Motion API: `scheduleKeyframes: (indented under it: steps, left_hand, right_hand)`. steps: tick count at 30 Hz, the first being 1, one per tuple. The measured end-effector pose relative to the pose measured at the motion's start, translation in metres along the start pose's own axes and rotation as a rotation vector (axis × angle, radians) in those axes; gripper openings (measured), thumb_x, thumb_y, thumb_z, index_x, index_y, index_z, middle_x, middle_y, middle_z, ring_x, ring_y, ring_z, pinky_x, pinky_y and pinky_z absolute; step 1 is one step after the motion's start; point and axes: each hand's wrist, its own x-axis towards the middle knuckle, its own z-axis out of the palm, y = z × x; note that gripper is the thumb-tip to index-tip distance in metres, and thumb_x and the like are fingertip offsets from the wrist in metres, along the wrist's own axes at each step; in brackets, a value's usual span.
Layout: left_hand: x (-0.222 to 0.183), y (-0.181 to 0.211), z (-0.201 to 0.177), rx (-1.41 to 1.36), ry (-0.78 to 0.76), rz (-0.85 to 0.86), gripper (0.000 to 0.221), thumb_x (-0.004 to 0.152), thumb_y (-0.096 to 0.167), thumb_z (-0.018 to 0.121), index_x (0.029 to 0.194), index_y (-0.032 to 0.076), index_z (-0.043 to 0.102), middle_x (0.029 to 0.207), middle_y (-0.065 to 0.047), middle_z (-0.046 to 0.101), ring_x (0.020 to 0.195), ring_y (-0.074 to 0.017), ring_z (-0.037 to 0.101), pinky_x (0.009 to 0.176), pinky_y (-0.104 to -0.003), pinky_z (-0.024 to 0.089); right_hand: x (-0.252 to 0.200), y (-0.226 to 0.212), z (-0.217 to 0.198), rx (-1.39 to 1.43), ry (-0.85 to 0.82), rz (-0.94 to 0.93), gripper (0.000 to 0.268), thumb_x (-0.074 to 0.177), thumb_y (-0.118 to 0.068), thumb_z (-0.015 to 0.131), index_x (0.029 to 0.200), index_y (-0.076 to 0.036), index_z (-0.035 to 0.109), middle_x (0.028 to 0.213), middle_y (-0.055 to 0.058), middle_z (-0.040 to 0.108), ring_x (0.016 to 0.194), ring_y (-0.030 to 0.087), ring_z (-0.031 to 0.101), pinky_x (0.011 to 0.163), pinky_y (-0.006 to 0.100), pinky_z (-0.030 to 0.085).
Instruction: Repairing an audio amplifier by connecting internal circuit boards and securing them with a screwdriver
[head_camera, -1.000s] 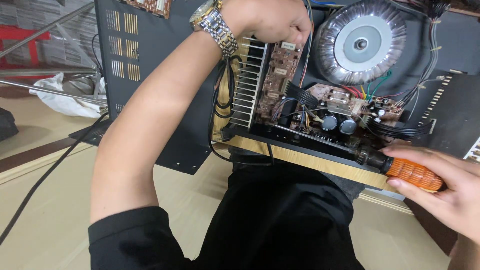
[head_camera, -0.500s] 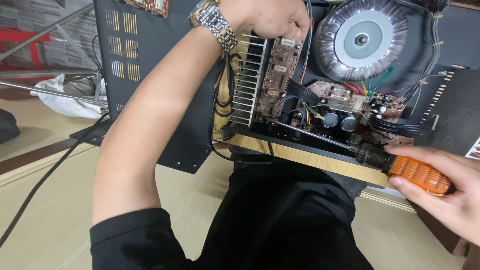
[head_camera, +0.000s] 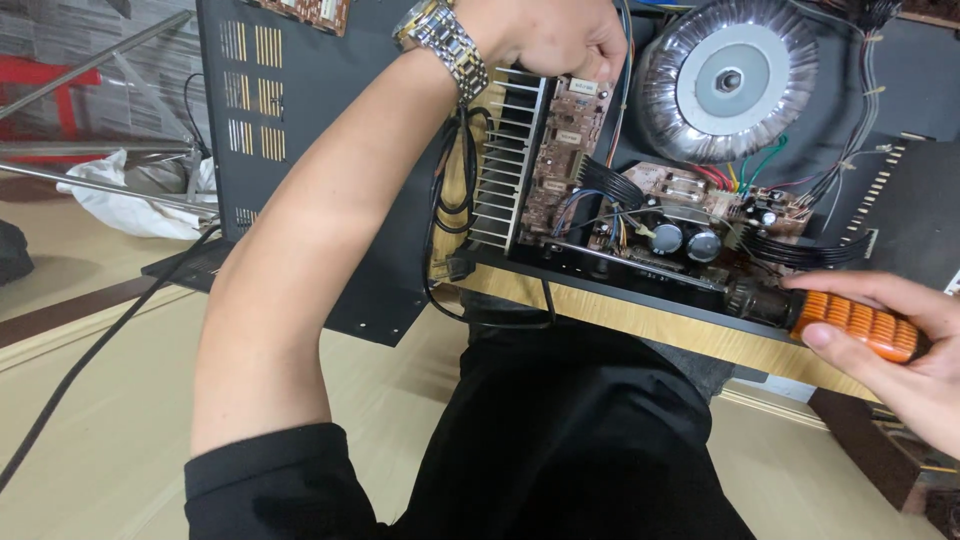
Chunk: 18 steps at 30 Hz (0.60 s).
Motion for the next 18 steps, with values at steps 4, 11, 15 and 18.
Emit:
scheduleKeyframes:
  steps: [4,11,15,18]
  left_hand:
    - [0.007,-0.006,0.002,0.003,-0.010,-0.008,0.019,0.099,0.007,0.056,0.093,0.014,0.072,0.069,0.007,0.053,0.060,-0.0089,0.037,0.056,-0.029,0.028]
    - [0.007,-0.002,0.003,-0.006,0.002,0.008,0.017,0.104,0.013,0.059,0.096,0.014,0.074,0.071,0.006,0.056,0.063,-0.0089,0.041,0.059,-0.029,0.031]
    - [0.017,-0.016,0.007,-0.021,-0.002,0.065,0.016,0.100,0.011,0.061,0.098,0.014,0.076,0.069,0.008,0.055,0.062,-0.0080,0.042,0.057,-0.028,0.030]
    - [0.006,-0.003,0.002,-0.025,0.002,0.003,0.018,0.098,0.009,0.056,0.093,0.014,0.073,0.069,0.006,0.055,0.060,-0.0085,0.038,0.055,-0.029,0.027]
  right_hand:
    - [-0.003,-0.006,0.004,-0.031,-0.001,-0.022,0.038,0.085,-0.011,0.069,0.122,-0.005,0.073,0.126,0.010,0.075,0.111,0.019,0.069,0.100,0.031,0.051]
    - [-0.017,-0.008,0.012,-0.104,0.012,-0.067,0.039,0.084,-0.015,0.071,0.123,-0.008,0.074,0.118,0.009,0.076,0.097,0.016,0.068,0.090,0.028,0.052]
    - [-0.023,-0.001,0.014,-0.223,0.047,-0.079,0.040,0.086,-0.022,0.073,0.124,-0.014,0.076,0.098,0.003,0.077,0.070,0.012,0.064,0.071,0.024,0.052]
    - [-0.022,0.000,0.015,-0.263,0.059,-0.060,0.036,0.089,-0.024,0.073,0.123,-0.018,0.077,0.084,-0.001,0.075,0.059,0.010,0.054,0.061,0.022,0.046]
